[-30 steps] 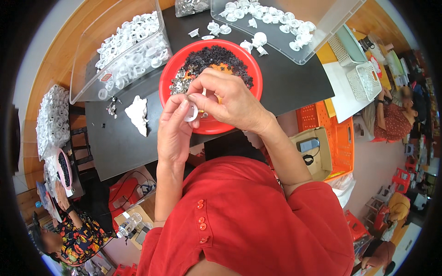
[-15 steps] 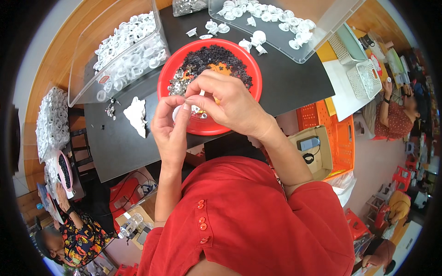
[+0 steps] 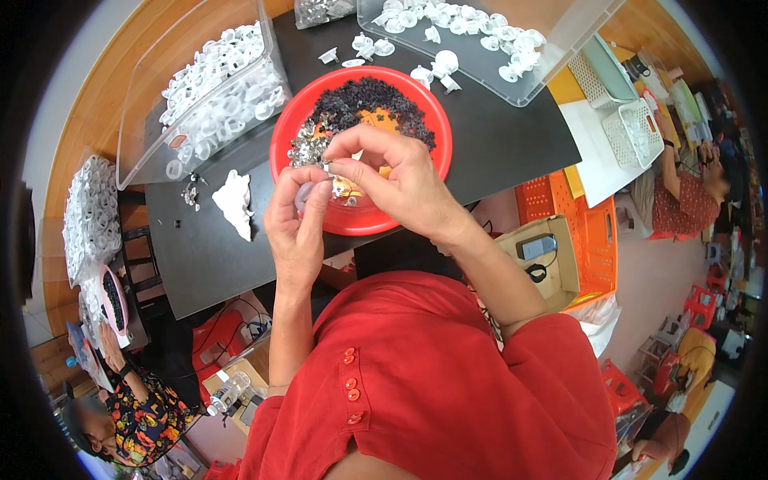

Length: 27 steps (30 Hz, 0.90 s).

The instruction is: Sorting and inspecting small plastic and metal components for shoes into a red tray.

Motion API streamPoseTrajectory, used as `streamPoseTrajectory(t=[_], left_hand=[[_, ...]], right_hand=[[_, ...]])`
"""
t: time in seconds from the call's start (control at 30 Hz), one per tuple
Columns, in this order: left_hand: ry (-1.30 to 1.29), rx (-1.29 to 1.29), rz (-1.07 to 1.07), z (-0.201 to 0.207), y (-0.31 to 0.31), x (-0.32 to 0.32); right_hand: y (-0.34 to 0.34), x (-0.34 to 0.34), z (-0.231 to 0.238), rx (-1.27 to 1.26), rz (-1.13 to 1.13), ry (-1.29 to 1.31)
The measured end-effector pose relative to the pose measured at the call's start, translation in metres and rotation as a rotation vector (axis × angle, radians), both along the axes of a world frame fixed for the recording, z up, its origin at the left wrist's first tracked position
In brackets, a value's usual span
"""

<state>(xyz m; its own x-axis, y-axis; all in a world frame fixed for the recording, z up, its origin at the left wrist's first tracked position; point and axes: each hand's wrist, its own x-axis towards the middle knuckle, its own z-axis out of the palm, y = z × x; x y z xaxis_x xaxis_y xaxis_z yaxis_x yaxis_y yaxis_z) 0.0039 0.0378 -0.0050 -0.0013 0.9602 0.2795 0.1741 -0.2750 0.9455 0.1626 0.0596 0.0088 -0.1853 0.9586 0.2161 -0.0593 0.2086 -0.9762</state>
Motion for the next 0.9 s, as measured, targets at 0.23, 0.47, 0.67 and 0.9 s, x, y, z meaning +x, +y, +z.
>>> streamPoseTrajectory(t=[0.23,0.47,0.67,0.9], left_hand=[[0.051,-0.016,-0.203,0.005,0.000,-0.007],[-0.366,-0.306,-0.477,0.001,-0.002,-0.009],[-0.291,-0.292,-0.404,0.001,-0.001,-0.008],[-0.565,-0.433,-0.300,0.001,0.006,-0.001]], right_hand=[[0.011,0.029,0.026,0.316,0.231,-0.419],[0.011,0.038,0.034,0.103,0.407,-0.297],[0.011,0.040,0.035,0.150,0.369,-0.377],[0.004,0.033,0.010,0.127,0.065,-0.392]])
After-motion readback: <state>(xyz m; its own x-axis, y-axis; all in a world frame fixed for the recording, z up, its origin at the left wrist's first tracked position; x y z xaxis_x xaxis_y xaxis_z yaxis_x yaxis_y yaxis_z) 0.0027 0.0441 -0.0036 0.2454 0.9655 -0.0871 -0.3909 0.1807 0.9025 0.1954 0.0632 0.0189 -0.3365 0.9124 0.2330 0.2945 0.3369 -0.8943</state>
